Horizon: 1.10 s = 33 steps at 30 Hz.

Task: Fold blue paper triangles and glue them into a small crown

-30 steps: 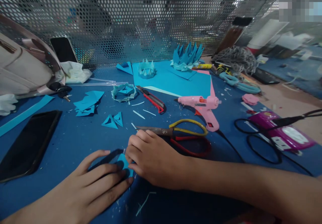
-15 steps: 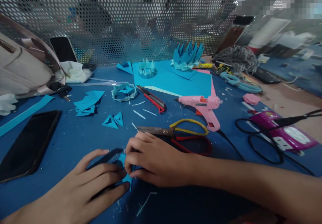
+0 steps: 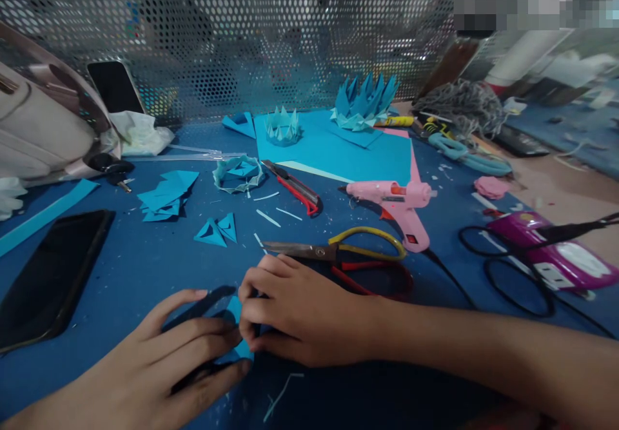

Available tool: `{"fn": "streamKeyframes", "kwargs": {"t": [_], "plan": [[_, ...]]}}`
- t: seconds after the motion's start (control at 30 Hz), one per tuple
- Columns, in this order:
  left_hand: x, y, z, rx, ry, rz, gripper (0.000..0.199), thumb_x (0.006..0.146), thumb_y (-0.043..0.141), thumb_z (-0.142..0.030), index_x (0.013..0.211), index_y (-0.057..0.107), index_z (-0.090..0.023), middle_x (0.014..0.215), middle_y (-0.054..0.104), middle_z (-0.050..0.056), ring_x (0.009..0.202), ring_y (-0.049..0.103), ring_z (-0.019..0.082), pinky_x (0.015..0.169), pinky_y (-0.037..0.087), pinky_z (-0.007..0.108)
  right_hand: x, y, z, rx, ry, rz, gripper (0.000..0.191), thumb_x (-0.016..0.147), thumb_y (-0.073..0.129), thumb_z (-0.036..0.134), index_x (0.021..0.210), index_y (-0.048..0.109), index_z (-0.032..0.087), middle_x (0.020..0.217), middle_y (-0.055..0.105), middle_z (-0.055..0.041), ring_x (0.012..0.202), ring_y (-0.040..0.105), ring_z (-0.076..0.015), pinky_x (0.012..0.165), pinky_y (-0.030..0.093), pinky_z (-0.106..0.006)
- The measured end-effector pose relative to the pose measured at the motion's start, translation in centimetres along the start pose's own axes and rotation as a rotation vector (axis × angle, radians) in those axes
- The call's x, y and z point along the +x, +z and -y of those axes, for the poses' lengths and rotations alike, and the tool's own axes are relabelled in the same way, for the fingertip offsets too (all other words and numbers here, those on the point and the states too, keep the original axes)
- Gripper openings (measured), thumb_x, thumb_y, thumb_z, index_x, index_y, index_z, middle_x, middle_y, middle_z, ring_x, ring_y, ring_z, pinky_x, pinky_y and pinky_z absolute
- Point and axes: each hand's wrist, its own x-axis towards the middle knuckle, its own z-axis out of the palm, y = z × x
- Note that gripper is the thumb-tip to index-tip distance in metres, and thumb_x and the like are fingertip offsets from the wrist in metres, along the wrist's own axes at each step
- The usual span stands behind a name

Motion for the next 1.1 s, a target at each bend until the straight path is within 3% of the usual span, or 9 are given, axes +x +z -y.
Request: {"fn": "streamKeyframes", "kwargs": {"t": [0.3, 0.63, 1.1], "plan": [[0.14, 0.07, 0.14, 0.017, 0.000, 0.013, 0.026, 0.102, 0.044, -0.018, 0.101, 0.070, -0.022, 0.094, 0.070, -0.001, 0.099, 0.062, 0.013, 0.122, 0.010, 0.037, 0.04, -0.05, 0.08, -0.002, -0.019, 0.000, 0.011, 0.098, 0.055, 0.027, 0.100, 0.064, 0.021, 0.114, 0.056, -0.0048, 0.105, 0.046, -0.0198, 0.099, 0.033, -0.037], [-0.26, 0.65, -0.19, 0.009, 0.001, -0.003, 0.036, 0.105, 0.035, -0.020, 0.114, 0.070, -0.020, 0.093, 0.072, 0.000, 0.098, 0.062, 0.015, 0.122, 0.009, 0.040, 0.13, 0.15, 0.17, 0.013, -0.027, -0.043, 0.011, 0.095, 0.060, 0.028, 0.097, 0.066, 0.019, 0.110, 0.057, -0.0050, 0.099, 0.047, -0.0201, 0.093, 0.035, -0.036], [-0.27, 0.89, -0.30, 0.016, -0.002, -0.022, 0.035, 0.104, 0.037, -0.020, 0.108, 0.072, -0.022, 0.092, 0.073, -0.002, 0.096, 0.062, 0.014, 0.123, 0.007, 0.039, 0.07, 0.20, 0.06, 0.011, -0.027, -0.049, 0.011, 0.095, 0.061, 0.029, 0.097, 0.066, 0.019, 0.111, 0.058, -0.0054, 0.098, 0.048, -0.0208, 0.092, 0.035, -0.037]]}}
